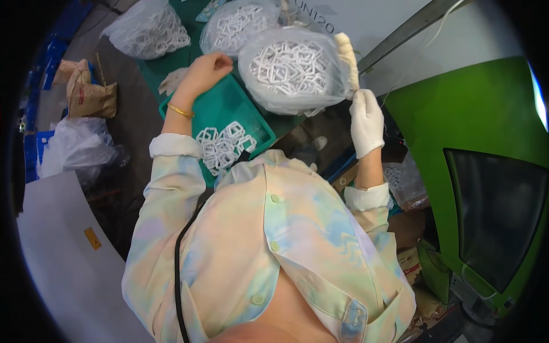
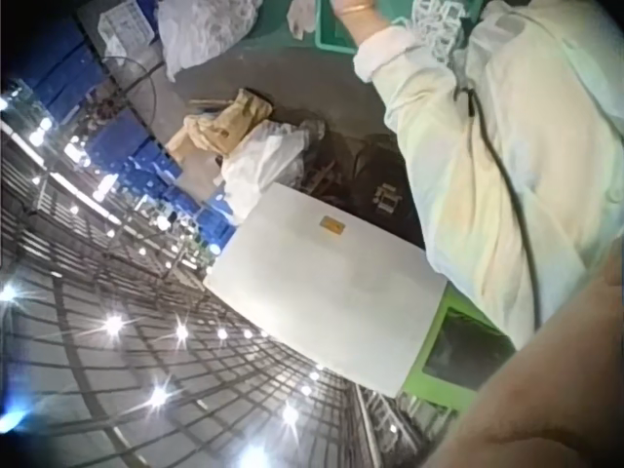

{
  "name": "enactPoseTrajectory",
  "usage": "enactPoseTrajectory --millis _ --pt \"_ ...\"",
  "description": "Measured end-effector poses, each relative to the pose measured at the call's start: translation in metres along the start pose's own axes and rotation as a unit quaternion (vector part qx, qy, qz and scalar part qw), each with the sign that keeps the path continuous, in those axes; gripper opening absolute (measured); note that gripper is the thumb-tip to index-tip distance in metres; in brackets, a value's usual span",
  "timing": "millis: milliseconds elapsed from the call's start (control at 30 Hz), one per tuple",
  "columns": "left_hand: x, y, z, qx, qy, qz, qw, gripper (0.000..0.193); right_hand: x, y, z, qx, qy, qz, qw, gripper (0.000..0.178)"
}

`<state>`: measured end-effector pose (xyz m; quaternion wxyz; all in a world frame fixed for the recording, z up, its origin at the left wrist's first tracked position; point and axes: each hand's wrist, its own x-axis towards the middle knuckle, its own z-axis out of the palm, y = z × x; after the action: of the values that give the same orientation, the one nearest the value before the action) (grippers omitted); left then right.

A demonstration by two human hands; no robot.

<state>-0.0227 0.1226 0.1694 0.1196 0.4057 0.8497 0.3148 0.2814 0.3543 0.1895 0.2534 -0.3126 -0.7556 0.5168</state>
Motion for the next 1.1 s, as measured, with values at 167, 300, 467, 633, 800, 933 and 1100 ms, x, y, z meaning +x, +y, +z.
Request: enactPoseTrajectory --millis 167,300,467,633,800,933,1100 --pt "-0.073 -0.09 0.063 0.114 -0.245 -0.086 0.959 0.03 -0.001 0.0 0.005 0.006 -0.032 0.053 0.998 0.025" --pt "-0.114 -0.101 0.121 0.067 -0.189 -0.111 0.973 0.041 0.0 -0.006 0.022 -0.003 -0.046 0.02 0.999 0.026" --pt "-0.12 -0.102 0.141 0.116 -0.155 -0.124 0.973 0.043 -0.002 -0.014 0.034 -0.006 -0.051 0.001 0.999 0.026" --pt "-0.109 -0.112 0.132 -0.003 -0.227 -0.171 0.959 0.035 -0.004 -0.011 0.035 0.002 -0.061 0.013 0.998 0.027" --pt "-0.117 -0.14 0.121 -0.073 -0.017 -0.202 0.977 0.025 -0.004 -0.011 0.036 -0.007 -0.064 0.016 0.998 0.027" --pt "-0.115 -0.142 0.103 -0.145 0.025 -0.248 0.958 0.022 -0.003 -0.014 0.035 -0.025 -0.07 0.033 0.997 0.027" --pt "-0.125 -0.156 0.117 -0.143 0.06 -0.252 0.955 0.02 -0.004 -0.019 0.039 -0.018 -0.073 0.036 0.996 0.027"
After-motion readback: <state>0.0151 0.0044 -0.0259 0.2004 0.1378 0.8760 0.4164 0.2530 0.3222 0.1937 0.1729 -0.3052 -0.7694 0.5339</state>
